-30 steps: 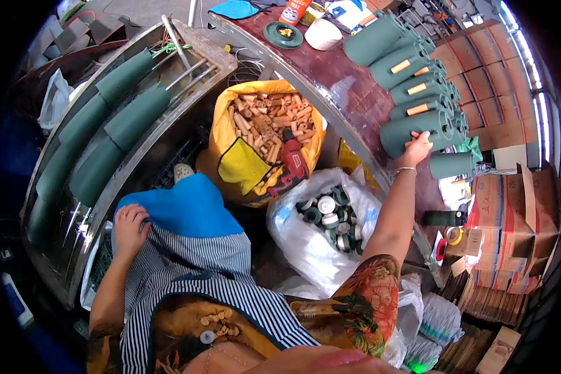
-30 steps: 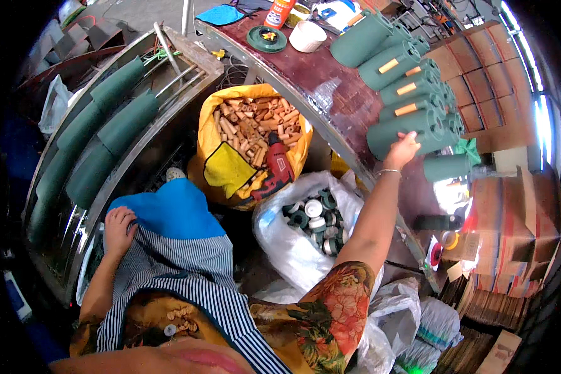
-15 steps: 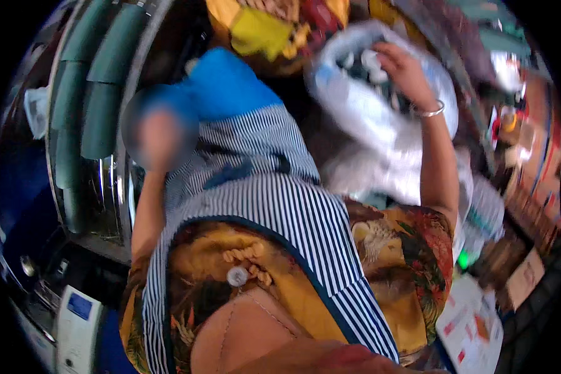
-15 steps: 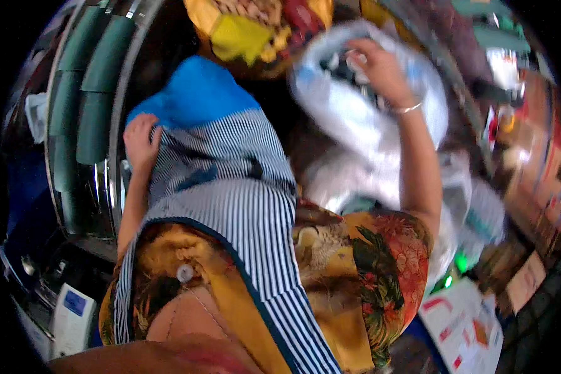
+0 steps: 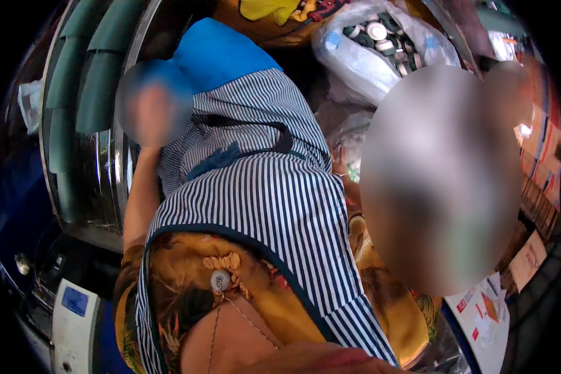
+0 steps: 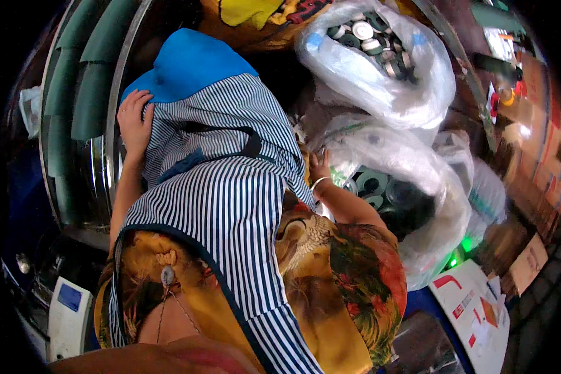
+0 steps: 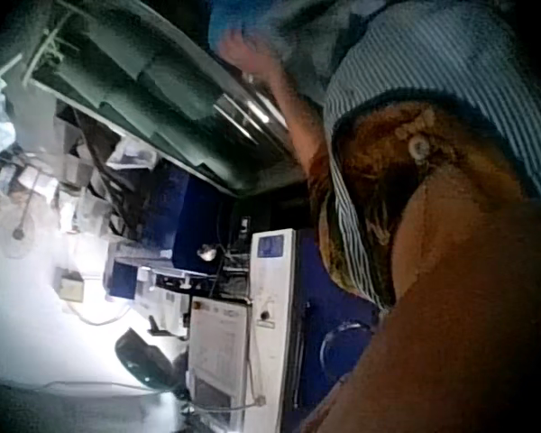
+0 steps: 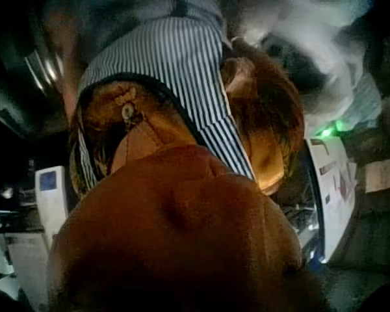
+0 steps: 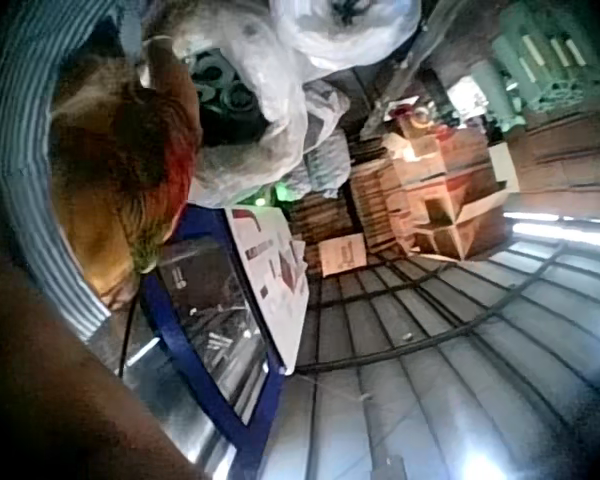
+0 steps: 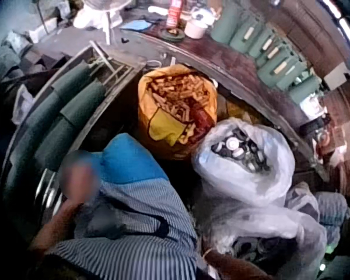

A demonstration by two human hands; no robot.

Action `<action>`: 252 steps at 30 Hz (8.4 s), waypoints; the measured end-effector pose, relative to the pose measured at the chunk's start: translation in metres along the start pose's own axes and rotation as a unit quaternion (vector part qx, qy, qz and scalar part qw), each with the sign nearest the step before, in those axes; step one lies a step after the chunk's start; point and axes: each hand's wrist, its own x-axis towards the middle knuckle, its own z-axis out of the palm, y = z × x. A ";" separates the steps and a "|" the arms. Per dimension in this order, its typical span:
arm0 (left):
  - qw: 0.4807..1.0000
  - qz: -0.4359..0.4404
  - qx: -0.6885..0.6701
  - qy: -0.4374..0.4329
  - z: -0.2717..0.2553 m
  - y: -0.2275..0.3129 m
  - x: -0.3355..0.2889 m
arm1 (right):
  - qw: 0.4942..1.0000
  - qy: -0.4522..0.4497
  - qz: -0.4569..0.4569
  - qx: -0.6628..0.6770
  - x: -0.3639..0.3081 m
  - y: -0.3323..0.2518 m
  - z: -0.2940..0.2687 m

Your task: The person assembles green plastic containers by inserting wooden handles, using a red power drill to secure components, wiping the exterior with a yellow cloth, and fitting internal white plastic parts.

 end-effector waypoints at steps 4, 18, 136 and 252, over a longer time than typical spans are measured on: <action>0.997 -0.053 0.046 0.012 0.002 0.010 -0.008 | 0.980 -0.165 -0.071 -0.088 -0.007 0.004 -0.069; 0.991 -0.096 -0.057 0.079 -0.009 0.009 -0.013 | 0.986 0.014 -0.134 0.101 0.048 0.085 -0.143; 0.701 -0.528 -0.221 0.425 -0.078 -0.186 -0.226 | 0.757 0.324 -0.408 0.395 0.110 -0.080 -0.483; 0.764 -0.112 0.140 0.620 -0.085 0.099 0.089 | 0.347 0.260 -0.449 0.781 0.121 -0.127 -0.626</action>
